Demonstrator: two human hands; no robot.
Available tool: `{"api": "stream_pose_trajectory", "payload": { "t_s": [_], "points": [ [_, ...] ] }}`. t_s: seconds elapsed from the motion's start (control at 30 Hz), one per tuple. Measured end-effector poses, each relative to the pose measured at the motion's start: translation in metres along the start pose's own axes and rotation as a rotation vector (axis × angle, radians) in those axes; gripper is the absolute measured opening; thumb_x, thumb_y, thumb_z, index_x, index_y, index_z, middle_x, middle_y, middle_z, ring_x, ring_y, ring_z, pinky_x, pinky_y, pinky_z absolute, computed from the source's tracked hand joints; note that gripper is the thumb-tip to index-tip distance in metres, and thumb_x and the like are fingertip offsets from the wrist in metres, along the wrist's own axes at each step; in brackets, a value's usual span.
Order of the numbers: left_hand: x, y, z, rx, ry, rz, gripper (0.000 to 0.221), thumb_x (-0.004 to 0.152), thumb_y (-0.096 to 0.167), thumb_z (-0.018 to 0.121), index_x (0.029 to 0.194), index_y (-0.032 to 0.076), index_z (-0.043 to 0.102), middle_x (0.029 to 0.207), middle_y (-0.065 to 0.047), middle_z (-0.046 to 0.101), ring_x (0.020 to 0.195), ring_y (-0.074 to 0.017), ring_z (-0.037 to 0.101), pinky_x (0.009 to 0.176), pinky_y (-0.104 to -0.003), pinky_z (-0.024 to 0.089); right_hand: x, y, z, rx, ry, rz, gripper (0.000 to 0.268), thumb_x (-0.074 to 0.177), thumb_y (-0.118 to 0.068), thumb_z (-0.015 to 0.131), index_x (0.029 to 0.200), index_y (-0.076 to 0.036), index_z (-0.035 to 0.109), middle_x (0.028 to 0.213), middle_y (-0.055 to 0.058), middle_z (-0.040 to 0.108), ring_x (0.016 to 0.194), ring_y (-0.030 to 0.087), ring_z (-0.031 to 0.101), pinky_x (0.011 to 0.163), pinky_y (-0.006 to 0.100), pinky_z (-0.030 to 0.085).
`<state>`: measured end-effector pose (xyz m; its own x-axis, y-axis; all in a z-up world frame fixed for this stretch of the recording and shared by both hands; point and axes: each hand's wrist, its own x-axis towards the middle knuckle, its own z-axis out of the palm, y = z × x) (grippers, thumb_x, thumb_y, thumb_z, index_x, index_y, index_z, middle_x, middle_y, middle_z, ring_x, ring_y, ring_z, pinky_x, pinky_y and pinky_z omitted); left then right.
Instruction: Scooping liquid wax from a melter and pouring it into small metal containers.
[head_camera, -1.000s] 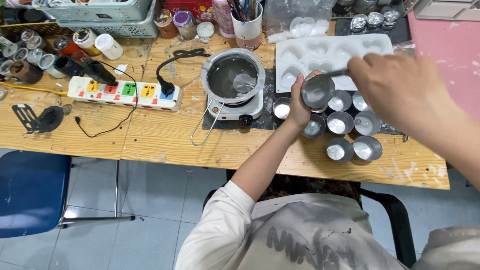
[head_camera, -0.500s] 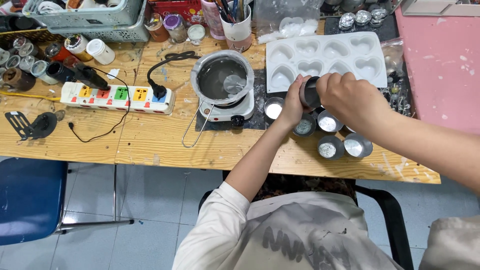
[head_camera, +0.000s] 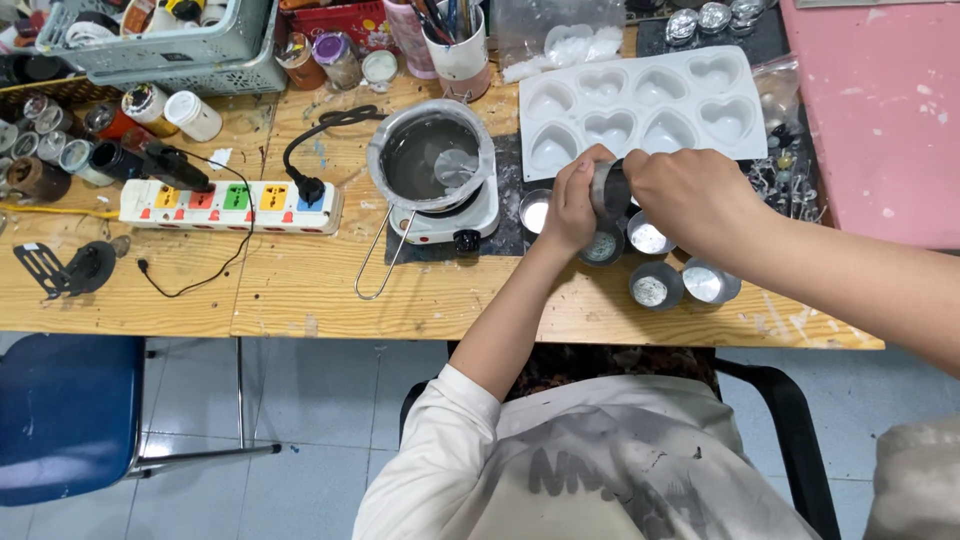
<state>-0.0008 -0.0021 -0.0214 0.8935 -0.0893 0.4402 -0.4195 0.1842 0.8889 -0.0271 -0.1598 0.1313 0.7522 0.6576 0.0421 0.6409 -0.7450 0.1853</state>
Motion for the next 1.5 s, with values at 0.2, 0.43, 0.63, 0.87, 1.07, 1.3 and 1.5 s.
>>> {"api": "stream_pose_trajectory", "payload": {
  "t_s": [0.2, 0.43, 0.63, 0.87, 1.07, 1.3, 1.5],
  "points": [
    [0.01, 0.001, -0.002, -0.067, -0.128, -0.425, 0.052, 0.105, 0.036, 0.03, 0.108, 0.002, 0.069, 0.066, -0.002, 0.051, 0.062, -0.0143, 0.044, 0.059, -0.029, 0.038, -0.005, 0.006, 0.016, -0.136, -0.029, -0.082, 0.009, 0.086, -0.007, 0.066, 0.09, -0.002, 0.059, 0.069, 0.011, 0.07, 0.065, 0.026, 0.075, 0.055, 0.034, 0.059],
    [0.008, -0.004, -0.004, -0.093, -0.149, -0.265, 0.053, 0.107, 0.035, 0.029, 0.1, -0.001, 0.067, 0.078, -0.005, 0.061, 0.072, -0.0146, 0.052, 0.071, -0.029, 0.045, -0.003, 0.0, 0.011, -0.233, 0.057, -0.178, 0.009, 0.085, -0.009, 0.066, 0.083, -0.004, 0.059, 0.068, 0.009, 0.069, 0.067, 0.022, 0.075, 0.054, 0.03, 0.059],
    [0.001, 0.0, 0.003, 0.037, 0.028, -0.001, 0.052, 0.107, 0.036, 0.026, 0.095, 0.001, 0.063, 0.076, -0.006, 0.06, 0.074, -0.0152, 0.054, 0.073, -0.029, 0.045, -0.003, -0.011, 0.013, -0.046, -0.023, 0.026, 0.006, 0.089, -0.008, 0.062, 0.09, -0.003, 0.06, 0.069, 0.014, 0.072, 0.063, 0.028, 0.075, 0.052, 0.037, 0.059],
    [0.0, 0.026, -0.002, 0.211, 0.143, 0.168, 0.048, 0.102, 0.035, 0.028, 0.099, 0.0, 0.062, 0.074, -0.008, 0.062, 0.066, -0.0197, 0.06, 0.065, -0.031, 0.047, 0.002, -0.003, 0.017, 0.195, 0.059, 0.062, 0.009, 0.088, -0.004, 0.059, 0.095, 0.0, 0.064, 0.075, 0.021, 0.071, 0.071, 0.039, 0.073, 0.061, 0.048, 0.058],
    [0.004, 0.024, -0.001, 0.112, 0.02, 0.165, 0.051, 0.1, 0.037, 0.029, 0.099, -0.001, 0.062, 0.079, -0.01, 0.066, 0.073, -0.0207, 0.063, 0.071, -0.031, 0.049, -0.001, 0.008, 0.002, 0.249, 0.003, 0.081, 0.016, 0.089, -0.008, 0.059, 0.1, 0.0, 0.068, 0.08, 0.022, 0.071, 0.076, 0.04, 0.071, 0.066, 0.051, 0.057],
    [0.007, 0.007, -0.004, -0.136, -0.083, 0.027, 0.051, 0.103, 0.037, 0.028, 0.103, -0.002, 0.061, 0.09, -0.01, 0.066, 0.085, -0.0169, 0.059, 0.08, -0.029, 0.047, 0.004, 0.02, 0.015, 0.451, -0.168, 0.204, 0.034, 0.104, -0.029, 0.056, 0.094, 0.0, 0.072, 0.081, 0.02, 0.073, 0.079, 0.038, 0.072, 0.074, 0.049, 0.056],
    [0.008, 0.002, -0.002, -0.164, -0.106, 0.0, 0.049, 0.104, 0.034, 0.029, 0.103, -0.002, 0.062, 0.089, -0.01, 0.066, 0.083, -0.0162, 0.059, 0.078, -0.029, 0.047, 0.01, 0.033, 0.028, 0.562, -0.199, 0.21, 0.033, 0.102, -0.03, 0.057, 0.098, -0.002, 0.074, 0.079, 0.021, 0.072, 0.074, 0.037, 0.071, 0.073, 0.049, 0.054]
  ]
}}
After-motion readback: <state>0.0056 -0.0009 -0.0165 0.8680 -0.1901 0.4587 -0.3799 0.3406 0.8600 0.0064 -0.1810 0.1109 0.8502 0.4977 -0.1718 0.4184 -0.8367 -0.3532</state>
